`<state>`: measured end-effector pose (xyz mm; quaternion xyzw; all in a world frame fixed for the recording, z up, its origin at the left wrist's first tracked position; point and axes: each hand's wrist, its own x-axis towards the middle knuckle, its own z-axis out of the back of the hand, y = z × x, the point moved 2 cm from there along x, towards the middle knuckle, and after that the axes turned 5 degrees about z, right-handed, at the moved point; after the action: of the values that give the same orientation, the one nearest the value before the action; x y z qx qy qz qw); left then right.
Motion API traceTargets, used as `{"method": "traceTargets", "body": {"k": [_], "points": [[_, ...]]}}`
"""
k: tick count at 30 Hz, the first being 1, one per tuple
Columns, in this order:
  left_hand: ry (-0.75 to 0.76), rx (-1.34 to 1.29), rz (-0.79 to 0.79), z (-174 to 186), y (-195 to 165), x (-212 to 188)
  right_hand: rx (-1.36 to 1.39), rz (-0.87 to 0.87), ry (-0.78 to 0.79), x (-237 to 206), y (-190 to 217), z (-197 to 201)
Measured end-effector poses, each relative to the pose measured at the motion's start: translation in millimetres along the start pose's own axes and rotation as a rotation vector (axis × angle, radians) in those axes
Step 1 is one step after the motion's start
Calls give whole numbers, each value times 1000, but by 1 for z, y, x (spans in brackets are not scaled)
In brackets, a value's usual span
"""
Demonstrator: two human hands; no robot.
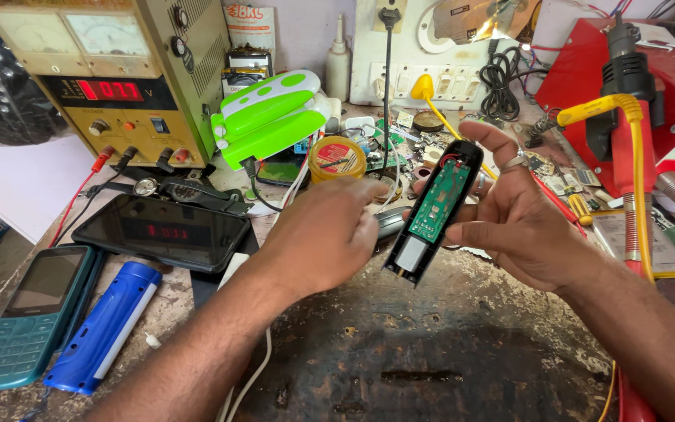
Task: The person unscrews the screws of a black electric trimmer with a screwdriver, pries the casing open with a flat blade, separates the housing halves, and removes the internal circuit board and battery. They then attach red and black test leads to the exposed circuit board on the workbench.
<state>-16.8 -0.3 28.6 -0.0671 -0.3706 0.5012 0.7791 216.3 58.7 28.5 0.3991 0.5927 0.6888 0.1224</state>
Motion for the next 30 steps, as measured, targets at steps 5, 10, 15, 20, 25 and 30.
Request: {"method": "traceTargets", "body": {"k": [5, 10, 15, 20, 25, 30], "points": [[79, -295, 80, -9, -13, 0, -18, 22, -57, -2, -3, 4], [21, -321, 36, -6, -14, -2, -193, -64, -201, 0, -6, 15], [-92, -507, 79, 4, 2, 4, -394, -61, -253, -1, -1, 22], [-179, -406, -159, 10, 9, 7, -562, -109, -266, -1, 2, 20], [-123, -500, -157, 8, 13, 6, -597, 3, -222, -1, 8, 14], [-127, -616, -210, 7, 14, 8, -615, 80, -199, -1, 10, 10]]}}
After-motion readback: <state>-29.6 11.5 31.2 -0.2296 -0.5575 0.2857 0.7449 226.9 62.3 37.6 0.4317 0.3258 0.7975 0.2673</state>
